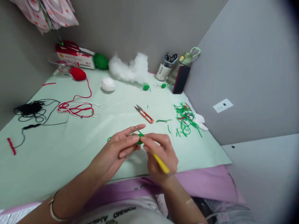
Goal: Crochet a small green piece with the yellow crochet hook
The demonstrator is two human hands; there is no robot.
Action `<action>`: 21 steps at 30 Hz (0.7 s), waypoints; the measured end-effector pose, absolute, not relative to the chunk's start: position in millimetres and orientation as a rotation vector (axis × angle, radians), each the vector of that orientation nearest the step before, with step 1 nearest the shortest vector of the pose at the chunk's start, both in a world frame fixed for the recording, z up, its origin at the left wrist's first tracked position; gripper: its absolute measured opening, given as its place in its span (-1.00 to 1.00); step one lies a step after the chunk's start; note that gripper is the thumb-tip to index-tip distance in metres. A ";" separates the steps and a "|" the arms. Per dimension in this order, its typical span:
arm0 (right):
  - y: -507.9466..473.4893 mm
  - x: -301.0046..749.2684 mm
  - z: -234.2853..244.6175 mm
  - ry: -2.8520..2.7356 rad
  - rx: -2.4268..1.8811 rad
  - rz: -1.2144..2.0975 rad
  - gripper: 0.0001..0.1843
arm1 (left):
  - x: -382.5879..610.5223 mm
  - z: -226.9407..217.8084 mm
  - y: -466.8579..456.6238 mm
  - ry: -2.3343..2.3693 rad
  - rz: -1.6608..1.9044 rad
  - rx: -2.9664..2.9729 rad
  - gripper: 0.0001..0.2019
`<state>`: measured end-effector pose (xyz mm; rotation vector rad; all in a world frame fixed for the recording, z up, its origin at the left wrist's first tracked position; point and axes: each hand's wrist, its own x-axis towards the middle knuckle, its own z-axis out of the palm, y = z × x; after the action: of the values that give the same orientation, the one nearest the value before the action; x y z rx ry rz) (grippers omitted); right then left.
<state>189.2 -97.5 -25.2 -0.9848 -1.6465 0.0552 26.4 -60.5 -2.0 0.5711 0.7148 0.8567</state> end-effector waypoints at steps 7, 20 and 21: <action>-83.5 186.5 -16.8 -1.234 -0.890 0.677 -0.80 | 24.1 1.6 -60.5 0.645 0.918 0.688 -0.63; -86.9 193.6 -20.1 -1.280 -0.956 0.417 -0.77 | 27.4 -0.1 -57.8 0.660 0.885 0.454 -0.73; -86.0 193.6 -19.1 -1.211 -0.944 0.522 -0.78 | 27.1 -0.6 -57.9 0.659 0.905 0.486 -0.73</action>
<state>193.6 -86.0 -19.1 -0.9436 -1.2112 0.5217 27.1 -57.9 -0.6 0.4858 0.6588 0.9050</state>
